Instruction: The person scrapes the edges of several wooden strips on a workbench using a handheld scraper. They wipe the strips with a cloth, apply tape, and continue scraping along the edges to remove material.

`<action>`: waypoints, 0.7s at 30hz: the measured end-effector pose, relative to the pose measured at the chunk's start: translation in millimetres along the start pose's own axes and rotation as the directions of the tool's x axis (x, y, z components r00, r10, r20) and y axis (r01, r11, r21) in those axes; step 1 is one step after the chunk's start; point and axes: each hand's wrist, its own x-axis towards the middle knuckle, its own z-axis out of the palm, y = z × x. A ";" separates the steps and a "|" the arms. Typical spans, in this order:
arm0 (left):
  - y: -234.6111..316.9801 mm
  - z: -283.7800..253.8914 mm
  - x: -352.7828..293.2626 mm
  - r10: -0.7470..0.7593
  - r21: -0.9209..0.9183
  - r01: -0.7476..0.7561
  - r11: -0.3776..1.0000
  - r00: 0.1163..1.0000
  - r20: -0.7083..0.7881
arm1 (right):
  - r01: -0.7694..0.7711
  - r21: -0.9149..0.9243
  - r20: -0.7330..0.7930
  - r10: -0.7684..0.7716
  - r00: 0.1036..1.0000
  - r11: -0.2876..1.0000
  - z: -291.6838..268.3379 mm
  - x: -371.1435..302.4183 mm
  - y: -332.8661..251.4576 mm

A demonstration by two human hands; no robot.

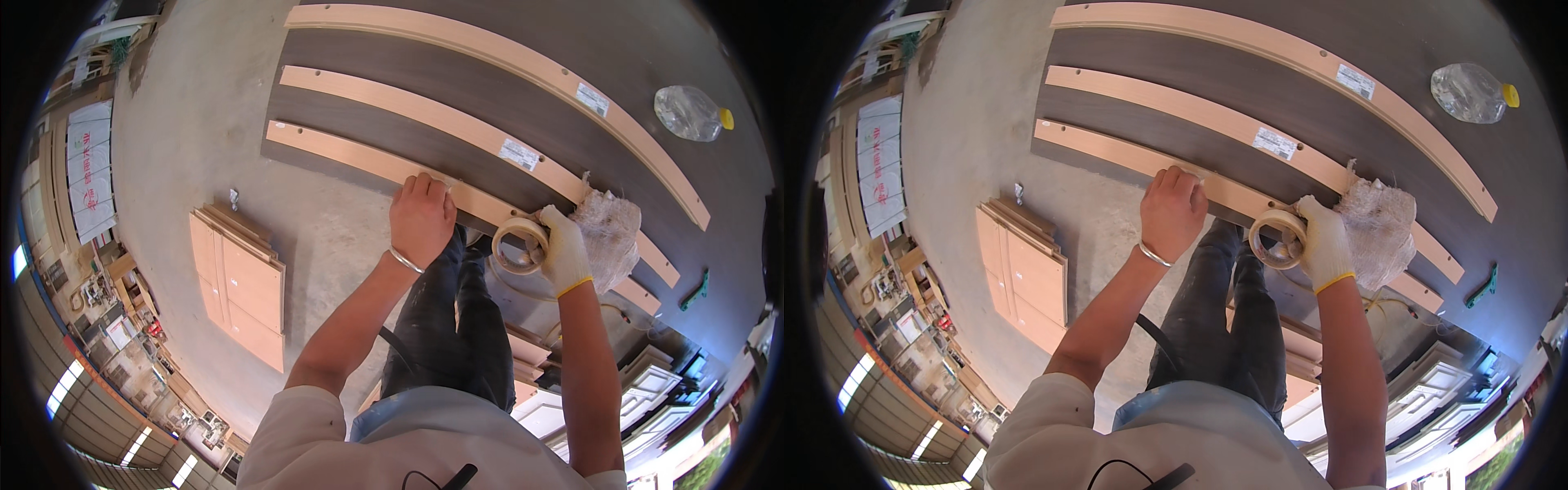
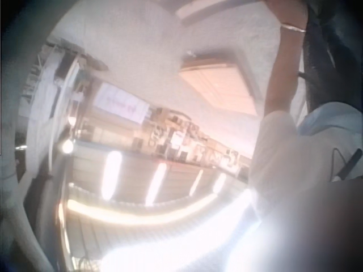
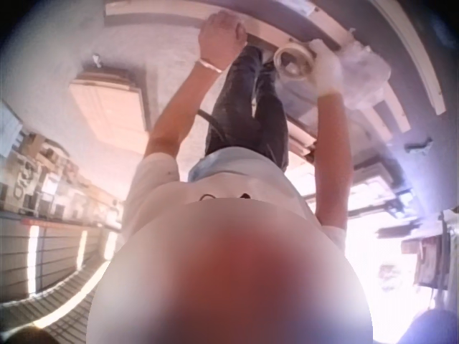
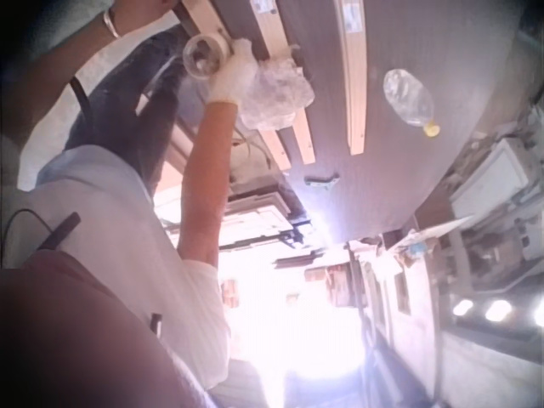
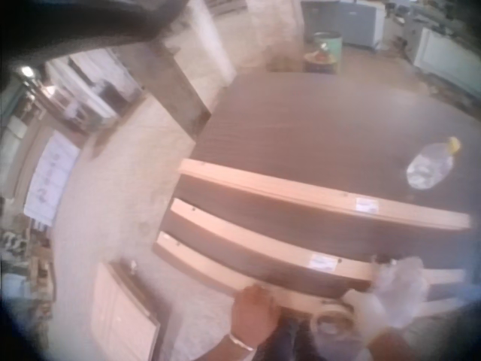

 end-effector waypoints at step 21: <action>-106.1 -45.0 22.1 -0.006 0.218 0.128 0.967 0.874 -0.487 | -0.070 -0.040 -0.056 0.068 0.996 0.997 -4.0 1.3 1.4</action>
